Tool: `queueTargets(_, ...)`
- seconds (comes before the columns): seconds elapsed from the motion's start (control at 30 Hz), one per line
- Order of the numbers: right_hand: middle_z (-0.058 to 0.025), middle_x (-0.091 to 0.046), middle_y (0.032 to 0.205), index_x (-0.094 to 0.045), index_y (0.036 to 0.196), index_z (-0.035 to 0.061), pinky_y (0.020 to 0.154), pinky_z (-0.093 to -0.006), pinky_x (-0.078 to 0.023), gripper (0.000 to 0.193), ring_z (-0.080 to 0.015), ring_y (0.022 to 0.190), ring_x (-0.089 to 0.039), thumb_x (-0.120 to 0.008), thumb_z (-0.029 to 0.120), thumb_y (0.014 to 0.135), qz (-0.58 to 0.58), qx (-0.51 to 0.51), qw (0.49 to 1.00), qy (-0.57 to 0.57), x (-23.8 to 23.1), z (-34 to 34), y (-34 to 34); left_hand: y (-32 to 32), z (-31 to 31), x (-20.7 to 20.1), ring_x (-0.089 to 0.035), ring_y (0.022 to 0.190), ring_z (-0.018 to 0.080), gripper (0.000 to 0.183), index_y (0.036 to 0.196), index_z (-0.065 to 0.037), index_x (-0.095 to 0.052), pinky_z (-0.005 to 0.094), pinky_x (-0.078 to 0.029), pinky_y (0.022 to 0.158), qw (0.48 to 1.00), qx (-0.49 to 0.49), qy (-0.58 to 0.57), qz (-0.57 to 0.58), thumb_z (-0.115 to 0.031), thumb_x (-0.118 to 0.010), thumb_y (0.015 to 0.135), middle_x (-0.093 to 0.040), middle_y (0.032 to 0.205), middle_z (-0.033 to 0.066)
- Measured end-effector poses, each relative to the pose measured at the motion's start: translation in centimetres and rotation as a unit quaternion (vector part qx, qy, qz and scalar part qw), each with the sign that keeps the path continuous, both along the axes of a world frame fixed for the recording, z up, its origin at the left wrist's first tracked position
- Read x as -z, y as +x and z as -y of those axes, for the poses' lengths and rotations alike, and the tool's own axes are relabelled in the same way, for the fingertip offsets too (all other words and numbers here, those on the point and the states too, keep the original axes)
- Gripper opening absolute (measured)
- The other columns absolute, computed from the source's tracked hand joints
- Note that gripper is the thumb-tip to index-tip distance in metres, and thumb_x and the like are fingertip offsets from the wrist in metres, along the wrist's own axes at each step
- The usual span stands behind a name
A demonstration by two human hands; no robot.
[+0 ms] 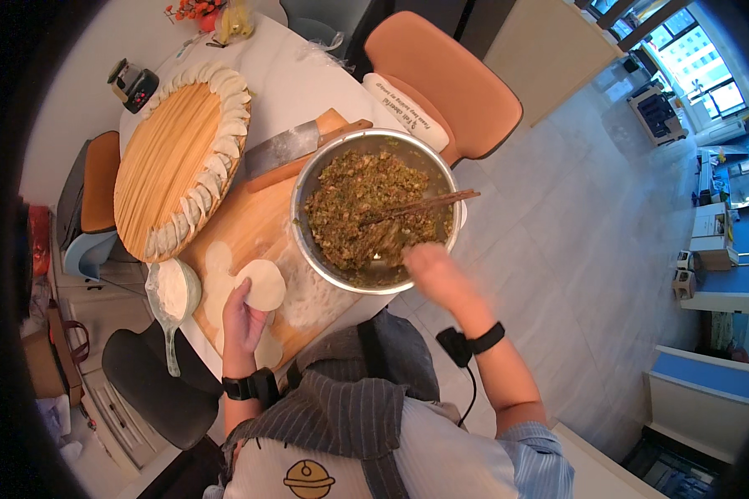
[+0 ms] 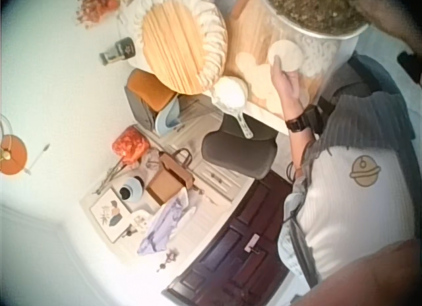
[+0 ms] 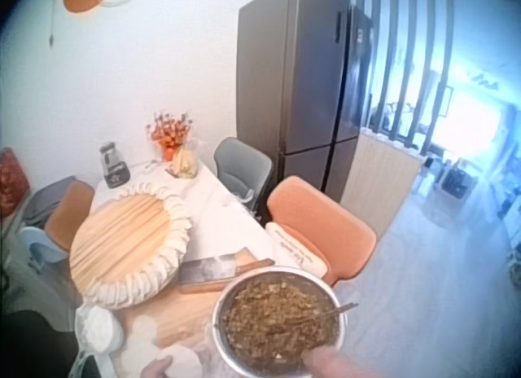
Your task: The person prepares dumplings by using a spoon to place a meat and vegetable mixture onto dough wrappers, pinching the edges closed by hand, and arranging them on a large circular wooden tray.
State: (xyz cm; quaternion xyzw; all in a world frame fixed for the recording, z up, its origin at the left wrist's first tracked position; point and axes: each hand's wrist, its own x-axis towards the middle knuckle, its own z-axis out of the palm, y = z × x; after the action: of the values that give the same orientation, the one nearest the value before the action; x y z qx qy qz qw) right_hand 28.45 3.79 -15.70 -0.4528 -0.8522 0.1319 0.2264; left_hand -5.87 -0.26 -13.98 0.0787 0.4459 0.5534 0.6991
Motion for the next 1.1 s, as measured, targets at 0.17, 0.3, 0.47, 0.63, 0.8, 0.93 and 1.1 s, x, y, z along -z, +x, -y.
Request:
queueTargets(0.17, -0.0134, -0.058, 0.086, -0.059, 0.096, -0.0014, 0.075, -0.0368, -0.045, 0.017, -0.0293, 0.083, -0.056, -0.055, 0.008, 0.082, -0.070, -0.063, 0.993, -0.071, -4.5, 2.7, -2.0, -0.4, 0.2, 0.0, -0.057, 0.107, 0.0267, 0.037, 0.122, 0.007, -0.043, 0.0380, -0.050, 0.090, 1.000, -0.001, 0.010, -0.002, -0.016, -0.044, 0.093, -0.055, 0.119, 0.0184)
queueTargets(0.3, -0.0125, -0.058, 0.087, -0.059, 0.096, -0.0007, 0.075, -0.0370, -0.045, 0.017, -0.0293, 0.083, -0.056, -0.056, 0.008, 0.082, -0.044, -0.085, 0.992, -0.083, -3.1, 2.4, -2.1, -0.1, 0.3, 0.3, -0.059, 0.104, 0.0266, 0.037, 0.122, 0.007, -0.044, 0.0360, -0.052, 0.087, 1.000, 0.013, 0.003, -0.006, -0.017, -0.044, 0.093, -0.055, 0.118, 0.0186)
queueTargets(0.47, -0.0134, -0.058, 0.088, -0.060, 0.096, 0.0001, 0.074, -0.0379, -0.046, 0.016, -0.0312, 0.083, -0.056, -0.057, 0.008, 0.083, 0.011, -0.007, 1.000, -0.007, -1.9, 0.3, 0.7, 0.2, 0.2, -0.7, -0.059, 0.104, 0.0274, 0.037, 0.121, 0.007, -0.044, 0.0366, -0.052, 0.087, 1.000, 0.008, 0.006, -0.021, -0.017, -0.045, 0.093, -0.055, 0.118, 0.0191)
queueTargets(0.63, -0.0145, -0.058, 0.087, -0.060, 0.096, -0.0005, 0.075, -0.0382, -0.047, 0.015, -0.0326, 0.083, -0.056, -0.055, 0.008, 0.084, -0.021, 0.075, 0.997, -0.025, -0.6, 0.8, 1.1, 0.0, 0.3, -0.7, -0.058, 0.104, 0.0277, 0.037, 0.121, 0.008, -0.043, 0.0372, -0.051, 0.088, 1.000, -0.004, 0.002, -0.016, -0.017, -0.045, 0.093, -0.055, 0.118, 0.0191)
queueTargets(0.8, -0.0156, -0.059, 0.086, -0.059, 0.094, -0.0009, 0.075, -0.0395, -0.046, 0.014, -0.0335, 0.084, -0.056, -0.054, 0.009, 0.085, -0.084, 0.074, 0.993, -0.046, -1.3, 1.6, 0.0, 0.6, 0.1, -0.9, -0.058, 0.105, 0.0269, 0.038, 0.121, 0.008, -0.043, 0.0370, -0.051, 0.088, 1.000, 0.007, 0.018, -0.016, -0.017, -0.044, 0.093, -0.055, 0.118, 0.0191)
queueTargets(0.93, -0.0162, -0.059, 0.083, -0.059, 0.093, -0.0008, 0.071, -0.0397, -0.047, 0.016, -0.0338, 0.079, -0.057, -0.051, 0.012, 0.088, -0.065, 0.116, 0.987, -0.088, -1.8, 1.3, 0.5, 0.7, 0.0, -1.2, -0.058, 0.105, 0.0262, 0.038, 0.121, 0.008, -0.044, 0.0366, -0.051, 0.088, 1.000, 0.017, 0.015, -0.015, -0.017, -0.044, 0.093, -0.056, 0.117, 0.0187)
queueTargets(1.1, -0.0152, -0.060, 0.079, -0.060, 0.091, -0.0001, 0.066, -0.0380, -0.047, 0.022, -0.0329, 0.072, -0.058, -0.045, 0.016, 0.092, -0.183, 0.154, 0.958, -0.158, -1.5, 0.8, -0.3, 1.1, 0.0, -1.3, -0.058, 0.105, 0.0259, 0.038, 0.122, 0.008, -0.043, 0.0362, -0.051, 0.088, 1.000, 0.025, 0.008, -0.017, -0.017, -0.044, 0.093, -0.055, 0.118, 0.0182)
